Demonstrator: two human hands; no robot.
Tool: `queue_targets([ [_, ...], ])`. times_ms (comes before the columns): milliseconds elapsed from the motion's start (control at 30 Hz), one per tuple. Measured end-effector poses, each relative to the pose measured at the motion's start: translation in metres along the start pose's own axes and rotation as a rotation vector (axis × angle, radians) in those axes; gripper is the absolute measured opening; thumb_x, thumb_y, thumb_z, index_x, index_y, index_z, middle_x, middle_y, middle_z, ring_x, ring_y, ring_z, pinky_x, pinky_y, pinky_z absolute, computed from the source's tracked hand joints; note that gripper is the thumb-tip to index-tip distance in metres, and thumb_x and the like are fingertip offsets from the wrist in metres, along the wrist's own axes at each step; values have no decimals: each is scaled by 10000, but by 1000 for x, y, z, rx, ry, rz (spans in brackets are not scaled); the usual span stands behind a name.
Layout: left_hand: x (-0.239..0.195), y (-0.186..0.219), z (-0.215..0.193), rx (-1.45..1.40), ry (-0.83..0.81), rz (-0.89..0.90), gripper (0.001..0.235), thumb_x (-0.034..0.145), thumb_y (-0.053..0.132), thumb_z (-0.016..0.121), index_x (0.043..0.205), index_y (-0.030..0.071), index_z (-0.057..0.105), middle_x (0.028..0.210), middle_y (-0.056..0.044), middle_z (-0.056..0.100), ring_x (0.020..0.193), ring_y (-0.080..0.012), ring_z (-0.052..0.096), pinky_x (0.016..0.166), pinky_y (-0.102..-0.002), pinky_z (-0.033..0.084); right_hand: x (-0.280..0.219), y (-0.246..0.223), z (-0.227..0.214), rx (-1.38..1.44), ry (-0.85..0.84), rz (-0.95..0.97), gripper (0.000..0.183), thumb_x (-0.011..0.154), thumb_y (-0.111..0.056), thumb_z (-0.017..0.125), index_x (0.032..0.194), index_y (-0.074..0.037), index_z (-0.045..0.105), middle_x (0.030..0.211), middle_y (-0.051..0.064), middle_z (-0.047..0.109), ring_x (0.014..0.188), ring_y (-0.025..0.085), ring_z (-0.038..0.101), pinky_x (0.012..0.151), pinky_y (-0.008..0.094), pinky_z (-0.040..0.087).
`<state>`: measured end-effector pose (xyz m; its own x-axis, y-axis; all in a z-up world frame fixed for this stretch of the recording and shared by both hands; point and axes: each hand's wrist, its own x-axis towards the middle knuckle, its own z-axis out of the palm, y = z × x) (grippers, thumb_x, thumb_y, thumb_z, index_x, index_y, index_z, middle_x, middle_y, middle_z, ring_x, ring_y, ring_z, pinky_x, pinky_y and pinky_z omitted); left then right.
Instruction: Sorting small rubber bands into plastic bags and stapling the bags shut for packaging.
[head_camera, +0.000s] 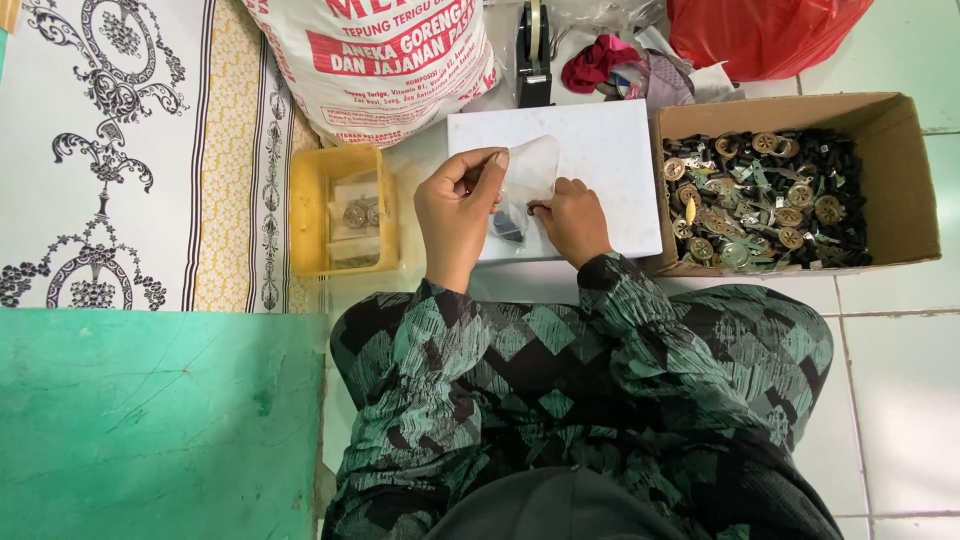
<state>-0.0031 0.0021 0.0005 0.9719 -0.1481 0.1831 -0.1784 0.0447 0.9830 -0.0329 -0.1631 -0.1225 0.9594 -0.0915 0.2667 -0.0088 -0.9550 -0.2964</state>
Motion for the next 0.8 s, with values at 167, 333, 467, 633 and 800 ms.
queue_targets([
  [167,-4,-2,3,-33,-14,-6,190,969,174,746,1047,2,769,690,-82,617,646,-114,643,580,-255,593,-4,11,3,66,-37,47,144,871,-135,814,854,-4,759,797,73,635,781,214,625,708,315,531],
  [333,-13,12,10,-53,-74,-21,196,975,179,744,1057,2,768,704,-77,619,660,-103,641,579,-244,596,-8,11,-17,212,-59,105,131,931,-100,748,946,30,750,821,132,656,801,256,652,718,335,556],
  [467,-20,27,25,-33,-150,-36,209,981,181,738,1069,-7,764,709,-95,623,651,-112,638,574,-257,596,-21,74,7,666,-40,355,197,975,-133,721,1022,57,700,902,179,683,865,279,672,765,377,574],
  [633,-31,28,48,-43,-234,-68,210,983,179,738,1078,-6,767,712,-93,624,641,-114,623,568,-264,586,-30,143,-46,1019,60,684,258,1005,-161,634,1195,-21,738,1012,127,714,930,176,695,862,286,611],
  [800,-36,25,75,-31,-307,-138,228,993,179,718,1079,-28,758,694,-102,624,628,-117,606,573,-278,570,-51,233,-72,756,32,616,212,1045,-49,604,1205,30,719,977,219,706,938,293,731,835,399,621],
])
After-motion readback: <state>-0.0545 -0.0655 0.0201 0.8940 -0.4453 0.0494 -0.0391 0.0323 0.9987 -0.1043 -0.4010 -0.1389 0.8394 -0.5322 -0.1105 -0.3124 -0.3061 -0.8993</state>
